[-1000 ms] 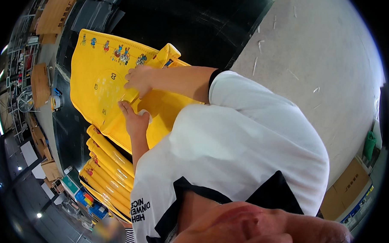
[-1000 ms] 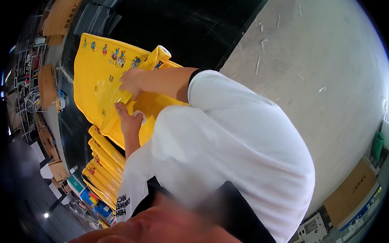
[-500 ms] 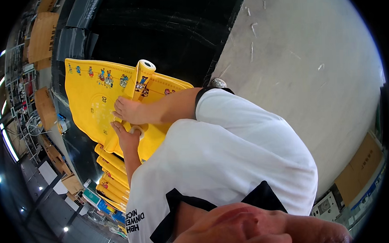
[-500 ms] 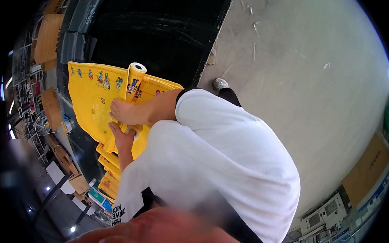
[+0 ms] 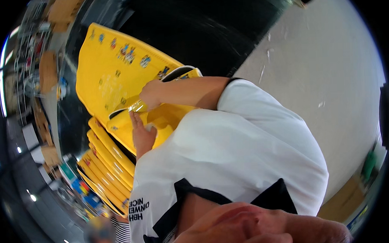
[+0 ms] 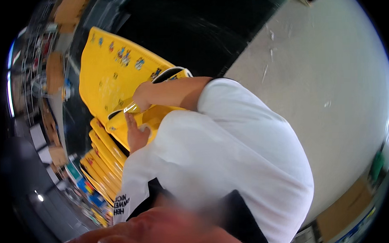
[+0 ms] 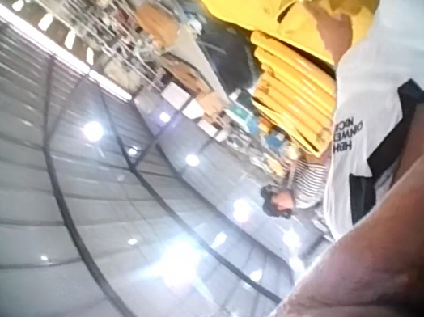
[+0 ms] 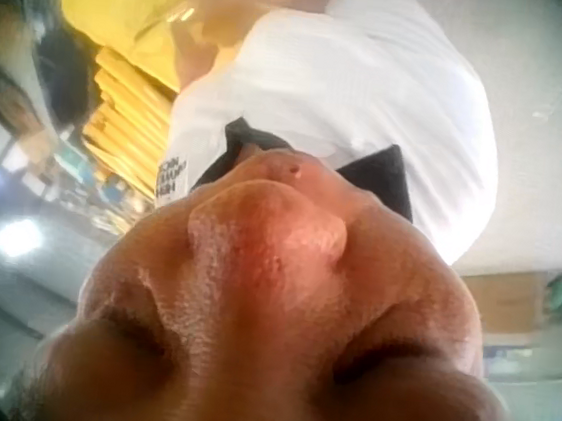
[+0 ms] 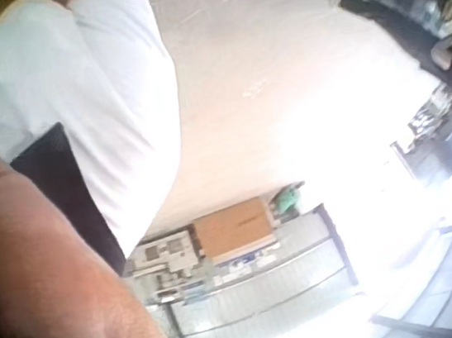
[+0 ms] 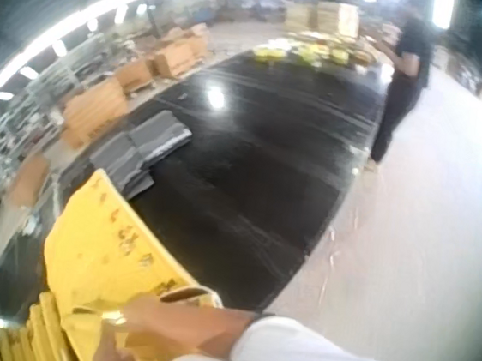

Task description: The person assembles foam products by wrapping a yellow foam cover around a black foam base, securing it with tape from a roll, and smoothing it by hand.

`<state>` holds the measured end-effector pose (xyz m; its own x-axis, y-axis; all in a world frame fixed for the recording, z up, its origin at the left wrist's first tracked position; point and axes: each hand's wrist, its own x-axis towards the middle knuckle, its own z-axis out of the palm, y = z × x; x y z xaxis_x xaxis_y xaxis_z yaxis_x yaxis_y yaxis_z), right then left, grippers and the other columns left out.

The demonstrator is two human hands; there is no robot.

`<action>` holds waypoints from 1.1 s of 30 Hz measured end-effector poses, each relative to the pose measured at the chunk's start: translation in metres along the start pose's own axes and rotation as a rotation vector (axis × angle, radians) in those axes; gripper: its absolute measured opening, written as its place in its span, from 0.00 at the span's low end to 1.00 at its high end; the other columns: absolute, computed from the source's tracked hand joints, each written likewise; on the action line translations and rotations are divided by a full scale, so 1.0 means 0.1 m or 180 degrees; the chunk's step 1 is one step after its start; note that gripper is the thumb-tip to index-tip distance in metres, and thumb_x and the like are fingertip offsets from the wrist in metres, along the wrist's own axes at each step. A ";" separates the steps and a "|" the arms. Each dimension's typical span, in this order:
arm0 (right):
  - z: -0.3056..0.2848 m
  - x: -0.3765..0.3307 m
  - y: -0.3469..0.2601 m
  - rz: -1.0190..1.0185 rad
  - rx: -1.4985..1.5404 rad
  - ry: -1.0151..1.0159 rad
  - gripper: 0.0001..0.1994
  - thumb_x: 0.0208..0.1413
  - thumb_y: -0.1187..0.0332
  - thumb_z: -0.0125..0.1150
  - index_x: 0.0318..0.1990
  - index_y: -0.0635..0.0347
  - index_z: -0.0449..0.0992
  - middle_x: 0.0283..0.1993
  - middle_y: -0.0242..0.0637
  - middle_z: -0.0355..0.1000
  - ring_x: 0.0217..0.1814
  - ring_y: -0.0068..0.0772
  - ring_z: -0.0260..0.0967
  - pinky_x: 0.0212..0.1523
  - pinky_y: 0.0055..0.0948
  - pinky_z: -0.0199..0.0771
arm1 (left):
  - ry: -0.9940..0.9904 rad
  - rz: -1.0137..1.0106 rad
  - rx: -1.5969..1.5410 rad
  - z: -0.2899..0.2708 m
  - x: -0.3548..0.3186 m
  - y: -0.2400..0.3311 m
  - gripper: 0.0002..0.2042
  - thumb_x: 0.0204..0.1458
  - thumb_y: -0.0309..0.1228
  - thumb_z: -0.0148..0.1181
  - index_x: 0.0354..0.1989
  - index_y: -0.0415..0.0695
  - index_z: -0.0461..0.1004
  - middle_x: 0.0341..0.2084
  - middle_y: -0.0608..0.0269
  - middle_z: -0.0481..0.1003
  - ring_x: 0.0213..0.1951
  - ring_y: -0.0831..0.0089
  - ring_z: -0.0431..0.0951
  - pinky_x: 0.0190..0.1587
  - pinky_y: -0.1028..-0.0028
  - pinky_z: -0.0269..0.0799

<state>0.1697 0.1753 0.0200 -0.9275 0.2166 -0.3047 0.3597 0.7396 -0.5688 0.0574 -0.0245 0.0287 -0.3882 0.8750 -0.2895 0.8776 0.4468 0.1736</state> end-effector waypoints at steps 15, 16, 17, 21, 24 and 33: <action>-0.15 -0.20 -0.14 0.0396 -0.0679 0.0294 0.32 0.53 0.49 0.67 0.61 0.58 0.71 0.57 0.42 0.71 0.63 0.44 0.65 0.61 0.38 0.67 | 0.0647 -0.0099 0.0080 -0.10 0.32 0.16 0.43 0.44 0.35 0.64 0.72 0.41 0.54 0.75 0.53 0.49 0.40 0.45 0.80 0.44 0.55 0.78; -0.16 -0.30 -0.06 0.0352 -0.0455 0.0119 0.33 0.52 0.48 0.68 0.60 0.58 0.72 0.57 0.41 0.72 0.63 0.45 0.66 0.62 0.37 0.67 | 0.0596 -0.0021 -0.0012 -0.11 0.14 0.20 0.43 0.44 0.35 0.64 0.72 0.41 0.54 0.75 0.52 0.48 0.39 0.44 0.80 0.43 0.54 0.78; -0.12 -0.37 -0.05 0.0284 -0.0219 -0.0086 0.33 0.51 0.47 0.68 0.60 0.58 0.73 0.56 0.41 0.72 0.62 0.45 0.66 0.62 0.37 0.67 | 0.0527 0.0020 -0.0103 -0.09 -0.03 0.24 0.44 0.43 0.35 0.65 0.72 0.41 0.54 0.75 0.52 0.48 0.38 0.44 0.80 0.43 0.54 0.79; 0.07 -0.51 -0.15 -0.0290 -0.0601 0.0657 0.33 0.47 0.47 0.70 0.58 0.56 0.75 0.55 0.36 0.73 0.62 0.44 0.66 0.63 0.39 0.66 | 0.0416 -0.0231 -0.0439 0.13 -0.31 0.35 0.44 0.42 0.34 0.66 0.72 0.41 0.54 0.75 0.51 0.48 0.39 0.44 0.80 0.41 0.56 0.79; 0.12 -0.53 -0.22 -0.0104 -0.1060 0.1152 0.30 0.48 0.51 0.70 0.58 0.54 0.75 0.56 0.34 0.72 0.62 0.42 0.66 0.62 0.40 0.66 | 0.0614 -0.0166 -0.0643 0.11 -0.07 0.31 0.45 0.42 0.34 0.66 0.72 0.41 0.54 0.75 0.49 0.48 0.40 0.44 0.80 0.41 0.57 0.79; 0.24 -0.59 -0.28 0.0367 -0.1033 0.0615 0.32 0.51 0.52 0.69 0.62 0.55 0.71 0.57 0.42 0.72 0.61 0.45 0.68 0.60 0.42 0.68 | 0.0901 0.0150 -0.0703 0.16 -0.15 0.18 0.42 0.42 0.34 0.67 0.69 0.40 0.56 0.73 0.42 0.48 0.41 0.42 0.80 0.42 0.56 0.79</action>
<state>0.2164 0.1268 0.0352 -0.8962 0.4031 -0.1854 0.4402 0.8598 -0.2587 0.0839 -0.0322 0.0212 -0.4384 0.8987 -0.0096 0.8265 0.4073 0.3886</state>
